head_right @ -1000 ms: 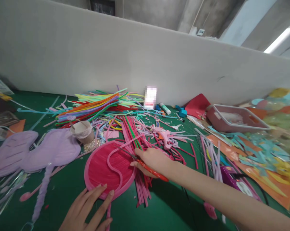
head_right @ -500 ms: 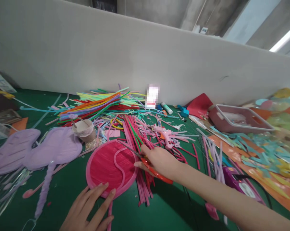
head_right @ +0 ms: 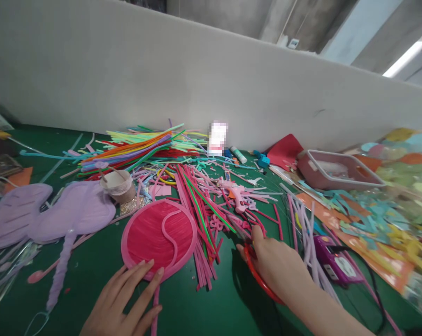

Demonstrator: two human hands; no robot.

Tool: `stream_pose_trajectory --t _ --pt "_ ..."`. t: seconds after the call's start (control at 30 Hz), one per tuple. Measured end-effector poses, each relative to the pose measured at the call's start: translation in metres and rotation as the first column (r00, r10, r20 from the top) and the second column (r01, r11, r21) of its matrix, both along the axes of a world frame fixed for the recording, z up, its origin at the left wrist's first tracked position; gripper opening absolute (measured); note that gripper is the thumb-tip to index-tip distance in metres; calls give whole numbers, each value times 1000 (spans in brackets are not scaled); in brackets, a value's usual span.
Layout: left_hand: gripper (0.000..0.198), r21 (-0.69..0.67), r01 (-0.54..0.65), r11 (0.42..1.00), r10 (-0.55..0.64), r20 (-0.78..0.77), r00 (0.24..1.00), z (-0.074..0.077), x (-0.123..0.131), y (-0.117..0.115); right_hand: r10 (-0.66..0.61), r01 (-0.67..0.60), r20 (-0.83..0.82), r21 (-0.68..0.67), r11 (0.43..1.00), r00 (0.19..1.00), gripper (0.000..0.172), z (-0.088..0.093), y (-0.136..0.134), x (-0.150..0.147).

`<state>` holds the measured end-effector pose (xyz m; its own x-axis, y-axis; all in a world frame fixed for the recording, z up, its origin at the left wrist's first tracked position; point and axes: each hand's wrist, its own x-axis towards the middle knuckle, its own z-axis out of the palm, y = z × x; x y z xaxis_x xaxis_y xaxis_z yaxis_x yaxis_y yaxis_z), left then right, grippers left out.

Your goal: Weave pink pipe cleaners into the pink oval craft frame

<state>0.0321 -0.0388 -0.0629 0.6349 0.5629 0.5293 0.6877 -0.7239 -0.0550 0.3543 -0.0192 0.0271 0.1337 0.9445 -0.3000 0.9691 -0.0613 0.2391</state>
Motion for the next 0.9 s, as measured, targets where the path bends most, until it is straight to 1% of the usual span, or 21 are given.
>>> stream_pose_trajectory --t 0.03,0.1,0.13,0.2,0.27,0.3,0.33,0.37,0.4,0.43,0.5,0.6,0.73,0.83,0.9 --pt "44 -4 -5 1000 6 10 1000 0 1 0 20 -21 -43 -33 999 999 25 -2 -3 3" --pt "43 -13 -12 1000 12 32 999 0 2 -1 91 -103 -126 -87 991 988 24 -2 -6 8" --pt "43 -15 -12 1000 13 43 999 1 2 -1 126 -142 -143 -102 985 982 25 -1 -6 8" --pt "40 -18 -8 1000 9 57 998 3 3 -3 157 -169 -107 -110 979 982 24 6 -3 1" --pt "34 -17 -10 1000 11 67 998 7 3 -4 170 -173 -52 -64 983 984 19 15 3 -15" --pt "32 -19 -20 1000 21 71 997 9 3 -4 191 -192 -69 -19 981 979 16 18 7 -26" --pt "30 -22 -32 999 34 77 996 12 4 -5 229 -227 -126 29 973 965 16 21 11 -38" --pt "29 -26 -45 999 47 88 995 14 4 -5 294 -283 -220 78 956 930 16 22 16 -51" --pt "28 -33 -55 998 58 100 993 17 4 -6 360 -334 -318 135 933 877 17 21 21 -63" --pt "27 -41 -60 997 64 110 992 19 4 -6 381 -348 -397 156 924 835 16 19 26 -74" --pt "25 -49 -58 997 64 128 990 23 4 -6 403 -365 -472 175 914 784 17 12 35 -93" --pt "24 -60 -54 997 62 139 988 24 4 -8 428 -399 -511 172 900 745 17 0 46 -107" --pt "23 -60 -25 998 34 154 988 20 4 -11 422 -400 -550 168 901 720 5 -11 53 -111" --pt "24 -54 -20 998 28 152 988 17 6 -10 400 -372 -585 174 912 706 6 -15 53 -112" --pt "27 -63 -16 998 24 124 992 18 7 -9 379 -345 -605 177 922 701 6 -16 52 -113"
